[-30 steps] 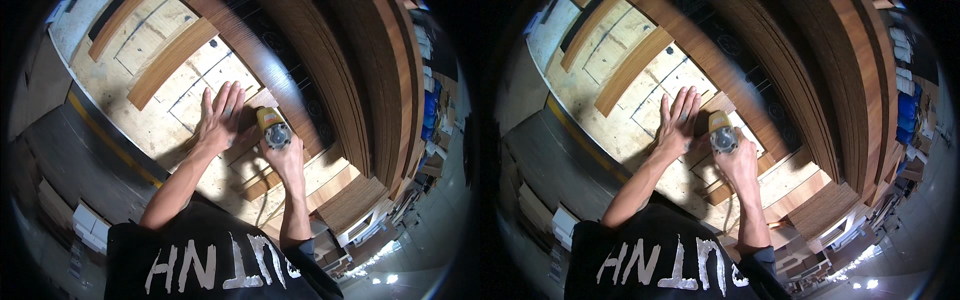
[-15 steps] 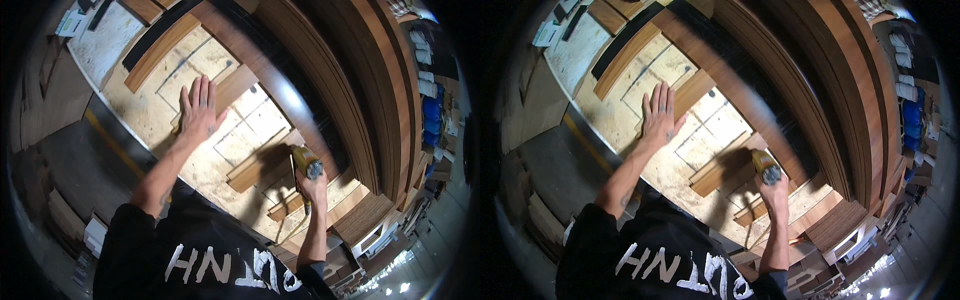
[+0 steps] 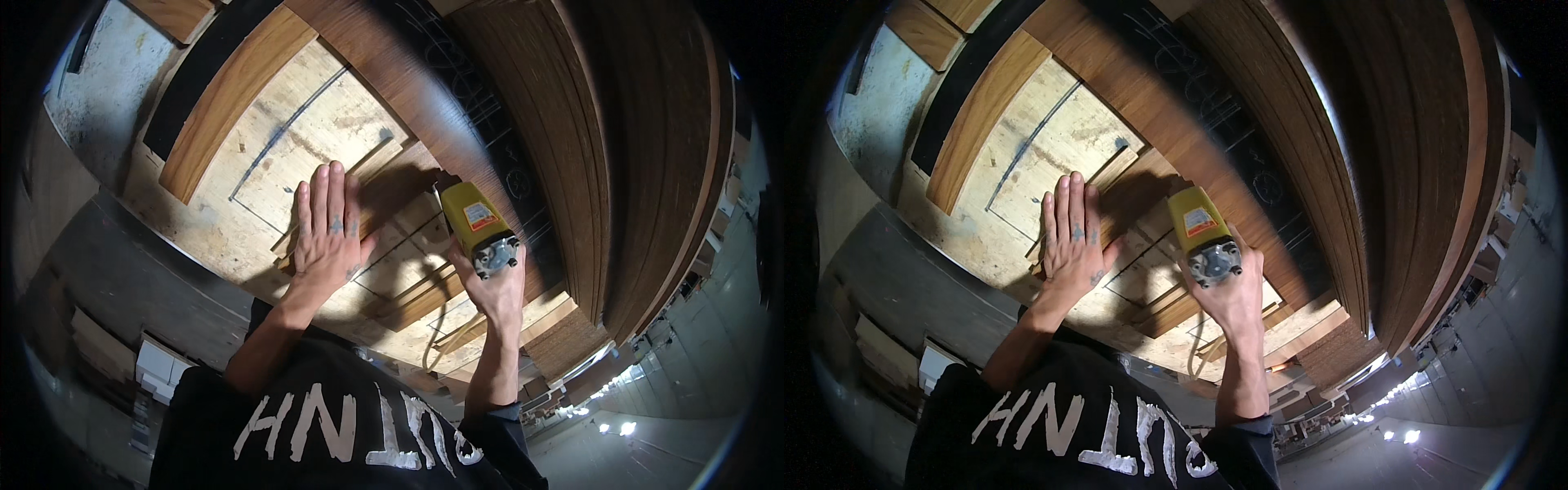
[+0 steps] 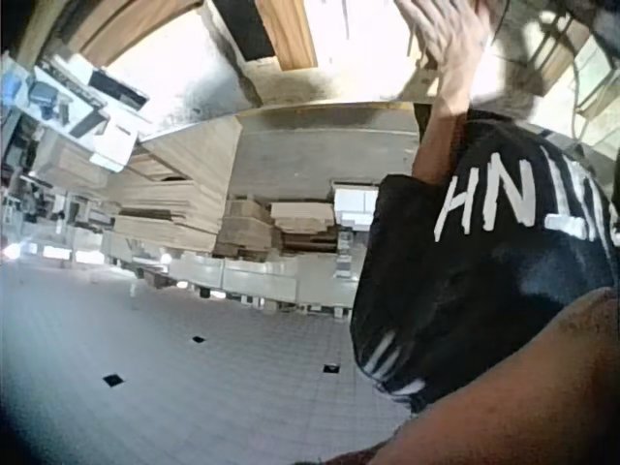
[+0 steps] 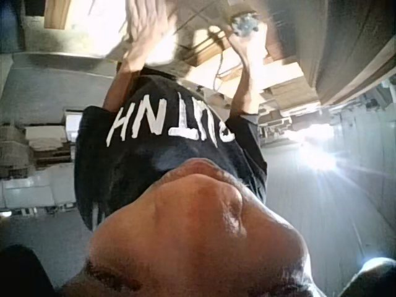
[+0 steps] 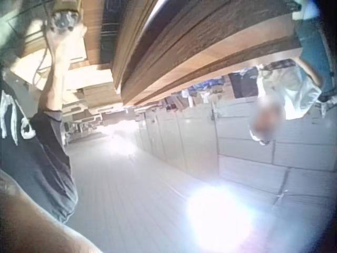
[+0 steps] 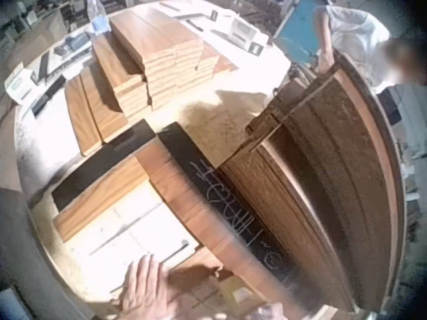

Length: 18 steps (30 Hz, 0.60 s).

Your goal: The person assembles a wooden frame by placing thin wooden strips into a larger frame and securing them with a nail gun. They repeatedly position strips and drive nails along the edges to fasten them in place.

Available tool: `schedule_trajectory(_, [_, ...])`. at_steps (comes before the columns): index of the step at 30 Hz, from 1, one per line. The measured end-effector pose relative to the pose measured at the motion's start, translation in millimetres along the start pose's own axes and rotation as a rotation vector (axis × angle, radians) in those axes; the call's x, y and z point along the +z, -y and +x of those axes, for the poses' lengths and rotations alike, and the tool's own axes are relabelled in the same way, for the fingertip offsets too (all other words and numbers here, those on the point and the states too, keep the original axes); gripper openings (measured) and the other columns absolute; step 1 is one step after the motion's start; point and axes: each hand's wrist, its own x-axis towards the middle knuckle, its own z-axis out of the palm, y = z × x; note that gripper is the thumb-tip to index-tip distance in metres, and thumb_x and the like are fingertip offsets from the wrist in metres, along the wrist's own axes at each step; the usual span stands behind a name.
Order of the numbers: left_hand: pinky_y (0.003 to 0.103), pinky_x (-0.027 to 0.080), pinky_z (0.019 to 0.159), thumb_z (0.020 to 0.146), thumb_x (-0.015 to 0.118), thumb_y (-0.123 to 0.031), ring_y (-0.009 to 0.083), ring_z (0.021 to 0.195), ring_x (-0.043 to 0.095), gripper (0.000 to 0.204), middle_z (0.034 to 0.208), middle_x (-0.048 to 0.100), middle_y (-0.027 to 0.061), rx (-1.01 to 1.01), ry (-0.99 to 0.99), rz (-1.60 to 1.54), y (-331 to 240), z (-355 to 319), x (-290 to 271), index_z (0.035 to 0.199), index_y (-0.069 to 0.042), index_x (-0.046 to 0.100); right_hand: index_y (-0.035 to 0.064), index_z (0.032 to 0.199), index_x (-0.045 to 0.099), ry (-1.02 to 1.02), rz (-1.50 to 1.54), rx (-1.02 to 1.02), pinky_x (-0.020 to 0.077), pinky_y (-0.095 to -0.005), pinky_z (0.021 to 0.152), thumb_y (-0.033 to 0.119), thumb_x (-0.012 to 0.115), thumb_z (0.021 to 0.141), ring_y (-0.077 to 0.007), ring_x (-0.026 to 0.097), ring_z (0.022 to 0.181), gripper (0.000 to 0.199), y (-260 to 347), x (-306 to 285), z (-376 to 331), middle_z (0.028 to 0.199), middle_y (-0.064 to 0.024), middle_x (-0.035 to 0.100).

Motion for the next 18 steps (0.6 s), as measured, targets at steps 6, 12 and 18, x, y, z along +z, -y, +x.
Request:
schedule_trajectory(6, [0.062, 0.011, 0.124, 0.082, 0.074, -0.053, 0.0465, 0.153, 0.019, 0.102, 0.162, 0.022, 0.0333, 0.023, -0.064, 0.066, -0.5, -0.2, 6.1, 0.151, 0.010, 0.033, -0.0073, 0.115, 0.065, -0.022, -0.086, -0.060, 0.0634, -0.0373, 0.073, 0.017, 0.083, 0.077, -0.0291, 0.077, 0.078, 0.048, 16.3, -0.7, 11.3, 0.091, -0.0222, 0.076])
schedule_trajectory(12, [0.062, 0.015, 0.124, 0.080, 0.076, -0.051, 0.0463, 0.152, 0.022, 0.101, 0.161, 0.025, 0.0331, 0.017, -0.088, 0.060, -0.4, 0.0, 6.8, 0.150, 0.010, 0.035, -0.0062, 0.110, 0.068, -0.011, -0.091, -0.060, 0.0618, -0.0360, 0.073, 0.014, 0.080, 0.076, -0.0287, 0.076, 0.075, 0.041, 13.7, -4.2, 11.6, 0.087, -0.0209, 0.075])
schedule_trajectory(18, [0.062, 0.015, 0.124, 0.079, 0.077, -0.046, 0.0481, 0.152, 0.020, 0.102, 0.162, 0.021, 0.0345, 0.021, -0.076, 0.029, 0.1, 0.3, 4.6, 0.150, 0.011, 0.032, -0.0065, 0.112, 0.067, -0.002, -0.087, 0.023, 0.0616, -0.0357, 0.071, 0.015, 0.082, 0.075, -0.0299, 0.076, 0.074, 0.045, 18.5, -3.9, 12.7, 0.085, -0.0211, 0.075])
